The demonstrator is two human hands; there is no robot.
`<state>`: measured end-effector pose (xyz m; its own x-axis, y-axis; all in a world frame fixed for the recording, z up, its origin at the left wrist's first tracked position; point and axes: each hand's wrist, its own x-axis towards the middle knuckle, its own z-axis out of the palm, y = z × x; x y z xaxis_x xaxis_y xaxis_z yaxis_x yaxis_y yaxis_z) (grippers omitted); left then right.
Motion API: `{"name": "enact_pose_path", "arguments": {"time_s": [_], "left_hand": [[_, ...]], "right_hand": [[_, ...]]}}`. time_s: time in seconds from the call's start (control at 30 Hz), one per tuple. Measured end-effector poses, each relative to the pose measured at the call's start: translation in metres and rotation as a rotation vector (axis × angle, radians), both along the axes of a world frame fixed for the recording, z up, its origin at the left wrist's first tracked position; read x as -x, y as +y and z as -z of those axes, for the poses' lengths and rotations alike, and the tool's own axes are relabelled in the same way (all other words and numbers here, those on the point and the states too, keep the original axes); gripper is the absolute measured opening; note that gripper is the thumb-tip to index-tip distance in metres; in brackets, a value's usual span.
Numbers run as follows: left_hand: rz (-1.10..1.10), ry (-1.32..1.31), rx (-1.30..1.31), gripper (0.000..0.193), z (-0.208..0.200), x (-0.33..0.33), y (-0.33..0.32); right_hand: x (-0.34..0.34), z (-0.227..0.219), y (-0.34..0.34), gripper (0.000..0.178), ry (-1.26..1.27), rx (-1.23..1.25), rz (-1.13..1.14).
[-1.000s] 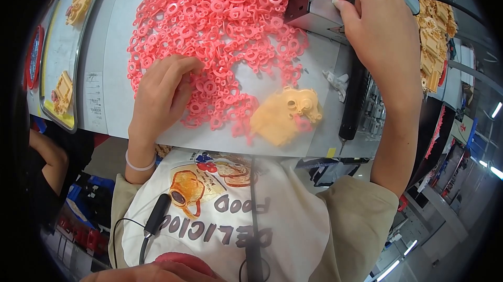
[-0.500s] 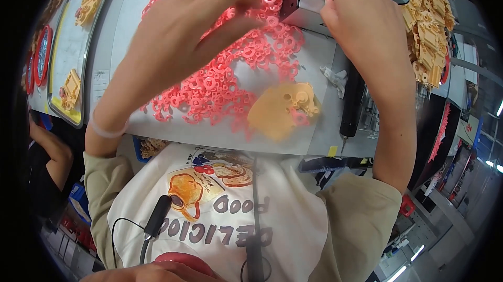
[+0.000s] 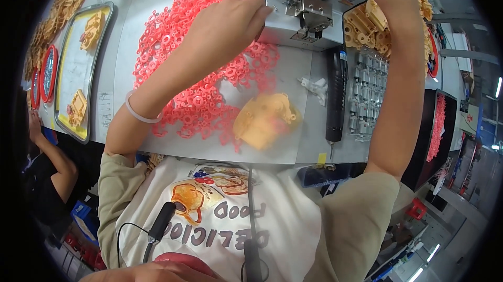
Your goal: The person attaches small plastic components to plastic housings, fastens them using an electric screwdriver, takes screws from a screw dispenser, and places the assembled housings onto a tray.
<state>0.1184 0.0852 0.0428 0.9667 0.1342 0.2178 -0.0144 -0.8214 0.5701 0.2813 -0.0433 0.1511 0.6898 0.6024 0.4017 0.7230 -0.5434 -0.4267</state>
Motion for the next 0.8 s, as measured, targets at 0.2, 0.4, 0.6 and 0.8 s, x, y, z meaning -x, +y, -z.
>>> {"name": "enact_pose_path", "arguments": {"time_s": [0.2, 0.4, 0.6, 0.8], "left_hand": [[0.061, -0.097, 0.137, 0.023, 0.010, -0.001, 0.019], [0.028, -0.201, 0.137, 0.022, -0.003, 0.004, 0.027], [0.048, -0.404, -0.272, 0.013, 0.006, -0.012, 0.013], [0.083, -0.360, -0.561, 0.014, 0.008, -0.025, 0.009]], "right_hand": [[0.003, 0.000, 0.002, 0.009, 0.051, 0.178, -0.081], [0.003, 0.004, -0.007, 0.012, -0.023, 0.298, 0.000], [0.047, -0.006, -0.017, 0.010, -0.148, 0.218, -0.050], [0.084, -0.016, -0.029, 0.008, 0.255, 0.305, 0.175]]}}
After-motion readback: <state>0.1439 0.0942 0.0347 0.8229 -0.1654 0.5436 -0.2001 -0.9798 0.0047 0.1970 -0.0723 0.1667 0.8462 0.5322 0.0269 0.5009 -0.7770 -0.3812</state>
